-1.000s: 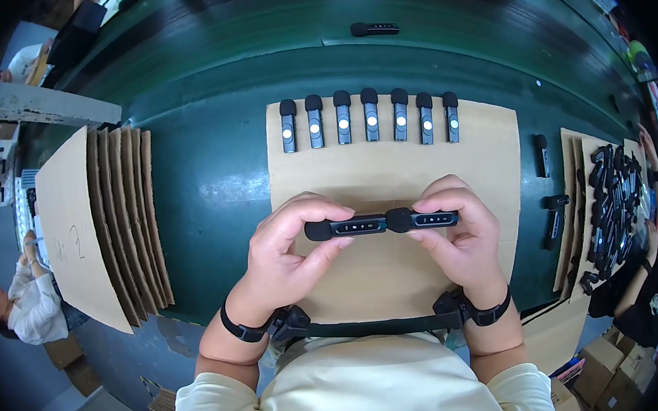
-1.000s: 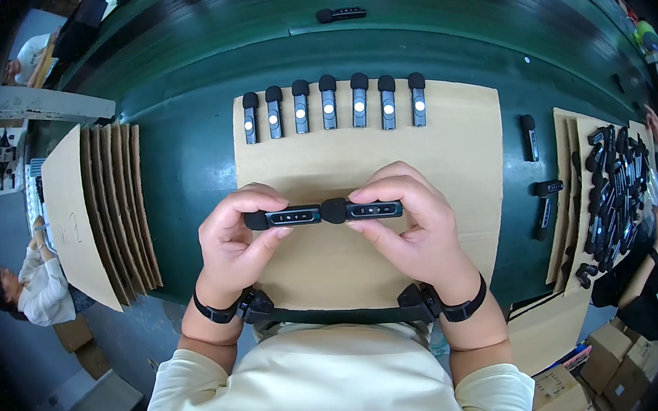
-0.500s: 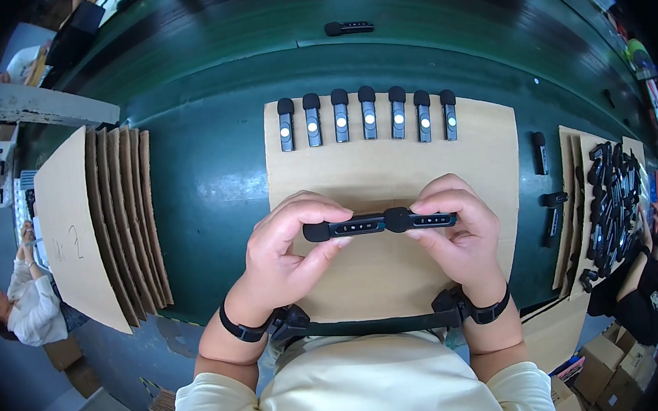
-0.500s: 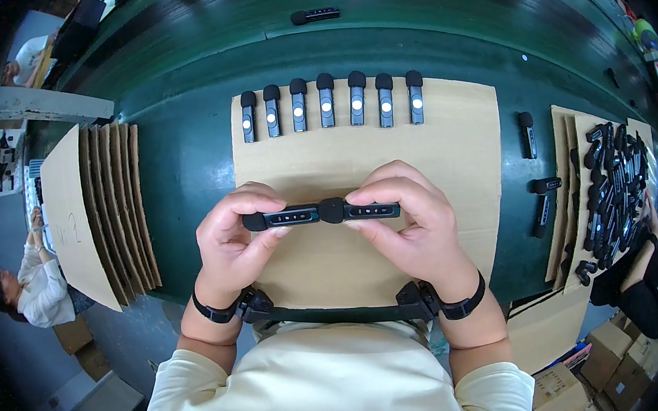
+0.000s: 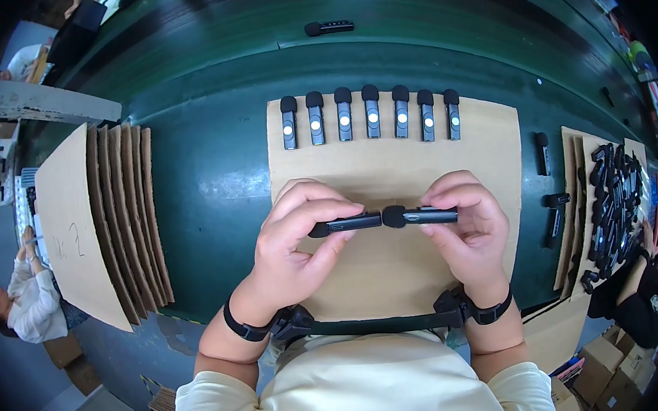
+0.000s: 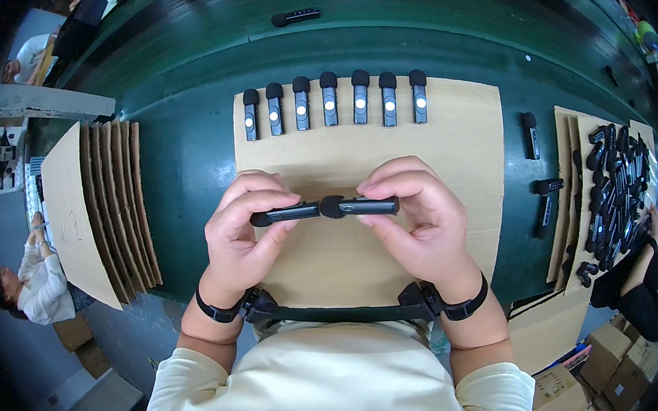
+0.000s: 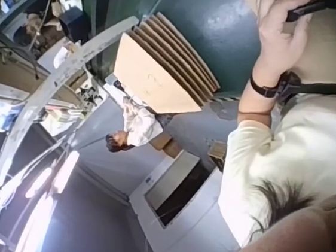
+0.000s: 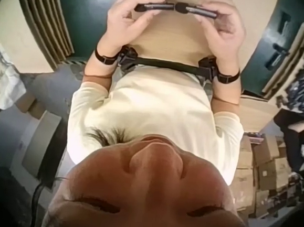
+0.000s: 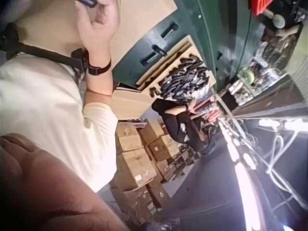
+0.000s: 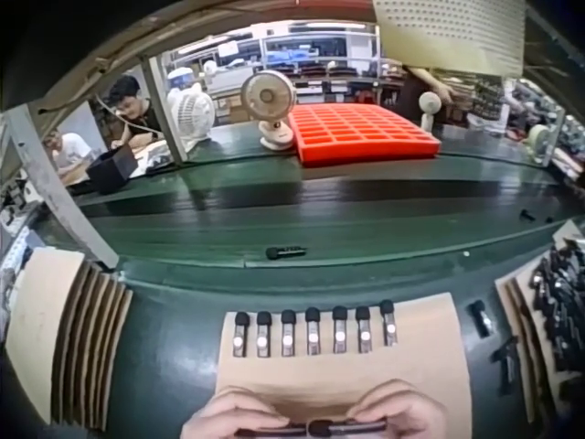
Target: The person picks up a microphone and a receiver, aligns them, and presses them together by hand before placing the assembled unit onto a cardboard sheet. This process is repeated for several units, arranging them in rows on the cardboard.
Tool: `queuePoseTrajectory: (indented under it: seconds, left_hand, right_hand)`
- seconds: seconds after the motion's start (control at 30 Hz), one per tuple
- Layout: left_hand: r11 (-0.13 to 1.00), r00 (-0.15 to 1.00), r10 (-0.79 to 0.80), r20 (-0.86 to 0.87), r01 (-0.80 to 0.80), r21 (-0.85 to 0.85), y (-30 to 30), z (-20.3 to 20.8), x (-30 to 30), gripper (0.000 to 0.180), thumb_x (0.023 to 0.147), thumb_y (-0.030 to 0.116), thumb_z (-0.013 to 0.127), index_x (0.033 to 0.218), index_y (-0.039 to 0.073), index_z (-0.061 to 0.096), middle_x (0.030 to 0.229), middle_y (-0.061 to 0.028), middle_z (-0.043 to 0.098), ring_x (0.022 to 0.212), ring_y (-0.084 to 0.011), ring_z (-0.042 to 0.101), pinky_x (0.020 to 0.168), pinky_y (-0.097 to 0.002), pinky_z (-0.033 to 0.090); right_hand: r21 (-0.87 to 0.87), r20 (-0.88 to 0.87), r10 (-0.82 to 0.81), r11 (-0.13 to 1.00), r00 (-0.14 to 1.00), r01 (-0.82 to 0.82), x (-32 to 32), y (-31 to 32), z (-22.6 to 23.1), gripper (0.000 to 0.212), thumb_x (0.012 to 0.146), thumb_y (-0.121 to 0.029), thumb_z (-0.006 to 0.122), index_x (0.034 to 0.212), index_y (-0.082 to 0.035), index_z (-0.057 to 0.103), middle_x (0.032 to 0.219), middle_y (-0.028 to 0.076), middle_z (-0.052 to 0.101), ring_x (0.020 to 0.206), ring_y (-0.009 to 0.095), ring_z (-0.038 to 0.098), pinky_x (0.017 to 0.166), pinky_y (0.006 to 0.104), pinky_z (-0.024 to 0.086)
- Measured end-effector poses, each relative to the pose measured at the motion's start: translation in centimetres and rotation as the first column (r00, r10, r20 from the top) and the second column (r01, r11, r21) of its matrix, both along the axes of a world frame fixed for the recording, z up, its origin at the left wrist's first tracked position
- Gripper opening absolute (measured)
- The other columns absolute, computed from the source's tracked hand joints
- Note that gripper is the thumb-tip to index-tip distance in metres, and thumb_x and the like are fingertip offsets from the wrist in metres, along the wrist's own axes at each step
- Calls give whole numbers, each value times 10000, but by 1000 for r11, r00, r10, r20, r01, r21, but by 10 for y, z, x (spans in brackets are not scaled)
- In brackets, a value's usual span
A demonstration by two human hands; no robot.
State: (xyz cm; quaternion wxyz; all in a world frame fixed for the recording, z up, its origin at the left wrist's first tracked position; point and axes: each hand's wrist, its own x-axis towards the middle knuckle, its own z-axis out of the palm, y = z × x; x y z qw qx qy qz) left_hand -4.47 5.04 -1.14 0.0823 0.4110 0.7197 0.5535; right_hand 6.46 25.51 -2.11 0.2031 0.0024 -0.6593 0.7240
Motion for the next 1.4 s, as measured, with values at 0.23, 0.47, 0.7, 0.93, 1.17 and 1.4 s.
queuePoseTrajectory:
  seconds: [0.23,0.47,0.7,0.93,1.17,1.4]
  left_hand:
    - [983,978,-99,183,68,169,5,-12,4,282,771,-115,653,1025,5,623,1063,-143,687,1035,-282,653,931,-368,505]
    - [973,866,-192,463,106,205,5,-18,17,173,872,-34,662,1014,-3,567,1122,-195,664,1123,-309,621,984,-440,483]
    - [977,897,-153,416,75,198,7,-14,18,282,833,-106,615,1097,-6,598,1129,-155,680,1118,-248,638,977,-355,496]
    - [988,889,-124,442,71,135,10,-25,12,273,834,-86,646,1095,-11,625,1142,-129,680,1088,-210,647,953,-323,505]
    - [995,841,-88,535,47,89,15,-36,9,219,836,-74,653,1043,-4,653,1105,-107,680,1037,-192,650,939,-315,505]
    - [995,841,-90,534,55,80,17,-38,8,228,830,-75,654,1046,-5,645,1074,-107,677,1025,-189,648,939,-311,501]
  right_hand:
    - [475,-55,83,879,995,-47,-3,5,7,338,769,111,677,1083,6,613,1004,131,590,890,200,604,752,287,519]
    - [478,-82,79,878,993,-30,-6,-12,3,351,740,100,694,1071,3,632,980,134,633,834,230,631,718,325,526]
    - [562,-157,102,827,982,4,-9,-9,10,351,733,96,695,1063,-1,626,987,139,648,837,260,640,719,331,528]
    - [603,-63,27,798,998,17,-5,5,25,343,742,86,692,1063,-9,617,1008,149,655,859,268,645,742,324,526]
    - [795,42,-198,601,979,87,-8,74,29,273,772,69,679,1020,-2,586,1044,157,654,905,271,651,800,308,521]
    - [968,97,-188,247,977,-49,-8,101,13,285,760,33,700,1016,-9,582,1133,150,612,1016,334,618,857,374,518]
